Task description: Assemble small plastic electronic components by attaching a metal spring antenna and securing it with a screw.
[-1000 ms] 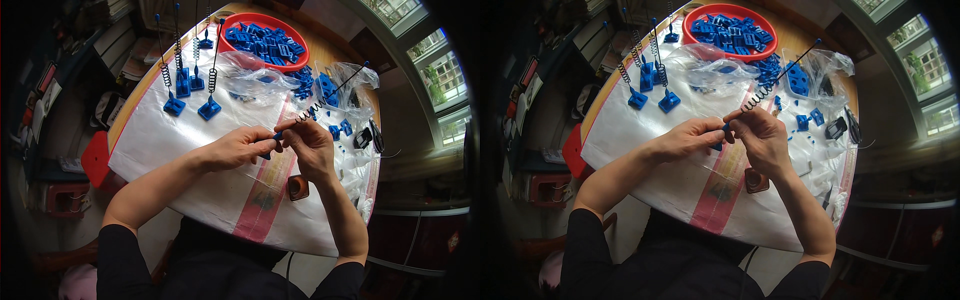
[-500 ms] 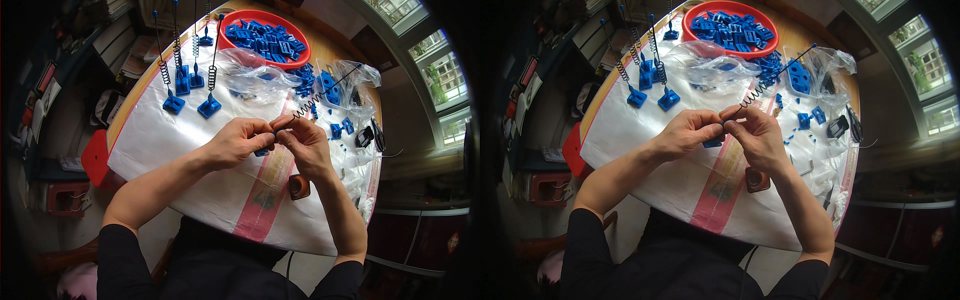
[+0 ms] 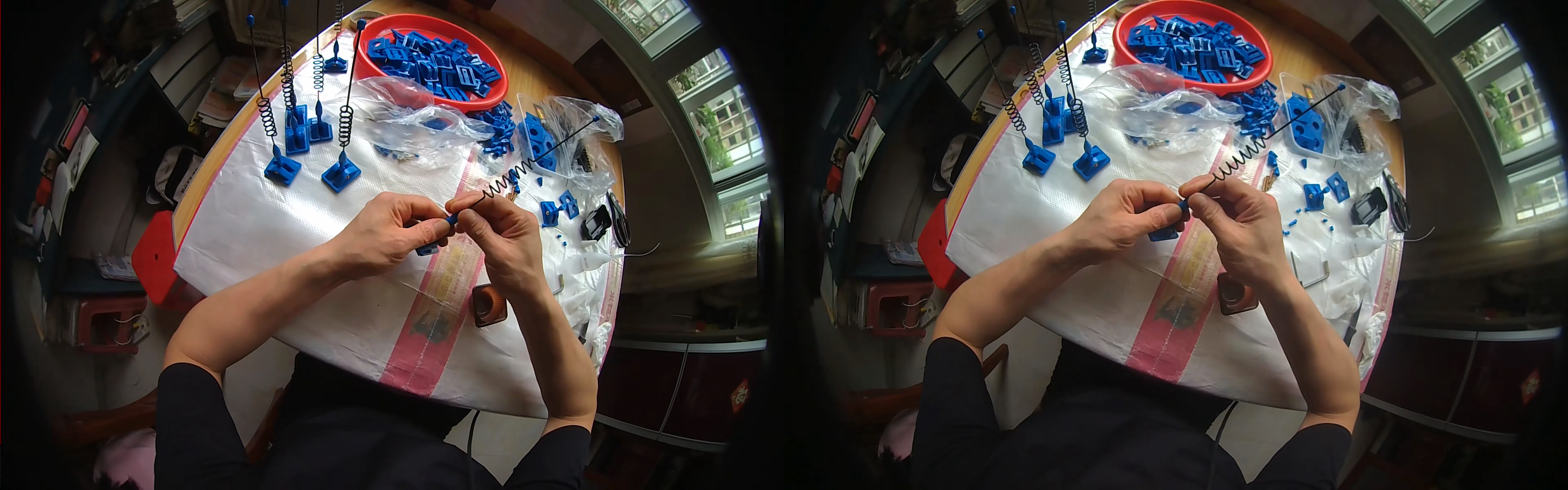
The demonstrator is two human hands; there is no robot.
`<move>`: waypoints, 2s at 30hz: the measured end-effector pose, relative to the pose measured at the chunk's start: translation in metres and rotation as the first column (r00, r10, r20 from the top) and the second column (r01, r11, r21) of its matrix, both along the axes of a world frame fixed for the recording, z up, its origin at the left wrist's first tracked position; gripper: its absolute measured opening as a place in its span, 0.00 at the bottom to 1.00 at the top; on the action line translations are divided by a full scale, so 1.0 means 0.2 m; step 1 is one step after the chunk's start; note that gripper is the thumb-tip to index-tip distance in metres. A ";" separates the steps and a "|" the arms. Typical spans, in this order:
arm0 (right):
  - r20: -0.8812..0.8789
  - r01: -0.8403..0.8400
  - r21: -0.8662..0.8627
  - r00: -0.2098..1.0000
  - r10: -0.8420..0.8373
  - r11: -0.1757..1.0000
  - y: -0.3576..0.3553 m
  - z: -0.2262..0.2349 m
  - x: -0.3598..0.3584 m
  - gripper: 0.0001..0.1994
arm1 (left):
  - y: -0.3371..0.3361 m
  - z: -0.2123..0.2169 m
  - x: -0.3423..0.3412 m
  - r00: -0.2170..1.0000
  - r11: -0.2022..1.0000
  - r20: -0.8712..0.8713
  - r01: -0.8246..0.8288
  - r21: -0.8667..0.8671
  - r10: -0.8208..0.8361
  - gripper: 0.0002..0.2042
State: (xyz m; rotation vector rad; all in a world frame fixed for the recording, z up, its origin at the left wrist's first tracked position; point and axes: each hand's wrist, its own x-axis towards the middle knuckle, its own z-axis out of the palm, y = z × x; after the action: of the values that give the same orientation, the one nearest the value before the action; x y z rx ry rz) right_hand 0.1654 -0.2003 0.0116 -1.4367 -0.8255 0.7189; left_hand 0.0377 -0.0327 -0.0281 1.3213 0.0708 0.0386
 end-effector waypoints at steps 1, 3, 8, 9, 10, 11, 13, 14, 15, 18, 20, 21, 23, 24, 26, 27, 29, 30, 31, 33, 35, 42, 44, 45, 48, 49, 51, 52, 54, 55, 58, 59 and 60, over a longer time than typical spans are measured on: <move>-0.019 0.000 0.012 1.000 0.000 1.000 0.00 0.00 0.02 0.07 | 0.00 0.01 0.00 1.000 1.000 0.005 0.005 0.002 -0.005 0.10; -0.050 0.003 0.043 0.999 -0.001 0.999 0.00 0.01 0.03 0.09 | -0.01 0.01 0.00 1.000 1.000 -0.001 -0.011 -0.020 0.011 0.10; 0.033 0.067 0.050 0.997 -0.069 0.996 0.00 0.01 0.01 0.10 | -0.02 0.01 0.00 1.000 1.000 -0.008 -0.009 -0.023 0.009 0.10; 0.028 0.084 0.054 0.996 -0.085 0.995 0.00 0.00 0.00 0.10 | -0.03 0.01 0.00 1.000 1.000 -0.010 -0.014 -0.023 0.014 0.10; 0.023 0.100 0.057 0.995 -0.102 0.993 0.00 0.00 0.00 0.10 | -0.03 0.01 0.01 1.000 1.000 -0.012 -0.019 -0.023 0.019 0.10; 0.022 0.100 0.064 0.995 -0.101 0.993 0.00 -0.01 -0.01 0.10 | -0.03 0.01 0.01 1.000 1.000 -0.012 -0.016 -0.013 0.016 0.10; 0.019 0.098 0.079 0.995 -0.100 0.992 0.00 -0.02 -0.01 0.10 | -0.03 0.01 0.01 1.000 1.000 -0.012 -0.010 0.006 0.010 0.10; 0.012 0.085 0.073 0.996 -0.086 0.994 0.01 -0.02 0.00 0.10 | -0.02 0.01 0.00 1.000 1.000 -0.015 -0.019 -0.010 0.019 0.10; 0.005 0.070 0.067 0.997 -0.071 0.995 0.01 -0.02 0.00 0.10 | -0.02 0.02 -0.01 0.999 0.999 -0.018 -0.028 -0.026 0.028 0.10; -0.034 0.001 0.049 0.999 0.001 0.999 0.01 0.01 0.02 0.10 | -0.01 0.04 -0.01 0.998 0.998 -0.011 -0.068 0.010 0.068 0.10; 0.074 -0.045 -0.028 0.996 0.047 0.999 0.03 0.03 0.02 0.09 | 0.00 0.05 0.00 0.996 0.996 0.002 -0.091 0.025 0.090 0.10; 0.086 -0.050 -0.042 0.995 0.054 0.998 0.03 0.03 0.02 0.08 | -0.01 0.05 -0.01 0.995 0.995 0.009 -0.098 0.014 0.098 0.10; 0.088 -0.027 -0.038 0.996 0.030 0.999 0.06 0.04 0.00 0.07 | 0.01 0.05 0.00 0.995 0.995 -0.004 -0.104 0.007 0.104 0.14; 0.114 -0.018 -0.036 0.993 0.022 0.999 0.08 0.04 0.02 0.07 | 0.01 0.05 -0.01 0.984 0.970 0.025 -0.180 0.163 0.179 0.16; 0.167 0.007 -0.035 0.986 -0.001 0.999 0.13 0.03 0.08 0.07 | 0.02 0.08 -0.02 0.947 0.835 0.114 -0.318 0.448 0.300 0.21; 0.226 0.025 -0.032 0.974 -0.018 0.999 0.16 0.04 0.10 0.06 | 0.01 0.14 -0.05 0.922 0.711 0.201 -0.384 0.589 0.331 0.26; 0.256 0.030 -0.038 0.967 -0.019 0.999 0.22 0.04 0.11 0.06 | 0.01 0.16 -0.08 0.880 0.516 0.345 -0.472 0.715 0.326 0.26; 0.270 0.032 -0.042 0.963 -0.020 0.999 0.24 0.04 0.11 0.06 | 0.01 0.17 -0.11 0.856 0.407 0.414 -0.513 0.756 0.309 0.26; 0.293 0.021 -0.061 0.956 -0.002 0.998 0.25 0.01 0.11 0.06 | 0.01 0.20 -0.13 0.840 0.279 0.471 -0.536 0.797 0.268 0.22; 0.407 0.018 -0.129 0.913 0.036 0.991 0.28 -0.01 0.09 0.07 | 0.03 0.37 -0.23 0.893 0.433 0.353 -0.445 0.784 0.279 0.18; 0.509 0.055 -0.171 0.860 0.041 0.984 0.32 -0.01 0.04 0.07 | 0.08 0.44 -0.32 0.872 0.438 0.371 -0.483 0.758 0.320 0.15; 0.512 0.025 -0.086 0.859 0.023 0.996 0.43 -0.10 0.04 0.08 | 0.28 0.26 -0.42 0.825 0.273 0.251 -0.429 0.861 0.506 0.18; 0.514 0.012 -0.065 0.857 0.023 0.998 0.45 -0.13 0.05 0.08 | 0.30 0.17 -0.40 0.836 0.264 0.233 -0.401 0.877 0.497 0.21; 0.517 0.005 -0.054 0.856 0.024 0.999 0.46 -0.14 0.05 0.08 | 0.30 0.14 -0.39 0.842 0.251 0.238 -0.394 0.884 0.485 0.22; 0.530 -0.003 -0.021 0.848 0.014 1.000 0.46 -0.16 0.05 0.10 | 0.31 0.06 -0.33 0.854 0.194 0.265 -0.382 0.903 0.448 0.27; 0.547 0.007 -0.011 0.837 0.000 1.000 0.45 -0.16 0.05 0.11 | 0.31 0.04 -0.31 0.858 0.145 0.295 -0.384 0.912 0.420 0.28; 0.575 0.027 0.010 0.818 -0.028 1.000 0.43 -0.16 0.04 0.13 | 0.29 0.04 -0.26 0.862 0.095 0.301 -0.368 0.925 0.408 0.28; 0.595 0.040 0.013 0.803 -0.040 0.999 0.42 -0.16 0.04 0.13 | 0.30 0.03 -0.23 0.854 0.076 0.309 -0.372 0.925 0.418 0.26; 0.632 0.067 0.022 0.772 -0.066 0.998 0.40 -0.16 0.03 0.14 | 0.32 0.00 -0.19 0.839 0.037 0.323 -0.376 0.926 0.437 0.23; 0.633 0.079 -0.015 0.772 -0.052 0.997 0.38 -0.14 0.02 0.14 | 0.34 -0.02 -0.18 0.834 0.033 0.318 -0.372 0.928 0.451 0.20; 0.632 0.094 -0.091 0.775 -0.015 0.991 0.32 -0.07 -0.02 0.14 | 0.36 -0.02 -0.18 0.828 0.051 0.302 -0.368 0.928 0.473 0.15; 0.635 0.091 -0.098 0.773 -0.008 0.991 0.29 -0.05 -0.03 0.13 | 0.35 -0.01 -0.19 0.834 0.083 0.298 -0.376 0.923 0.465 0.13; 0.633 0.085 -0.103 0.774 -0.001 0.991 0.27 -0.04 -0.04 0.13 | 0.34 0.01 -0.21 0.840 0.112 0.290 -0.379 0.919 0.458 0.12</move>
State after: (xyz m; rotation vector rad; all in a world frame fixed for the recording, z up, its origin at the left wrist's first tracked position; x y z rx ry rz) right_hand 0.1576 -0.1471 0.0039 -1.8435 -1.2753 0.2318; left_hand -0.0045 0.0350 -0.0262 2.5711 0.5895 0.6520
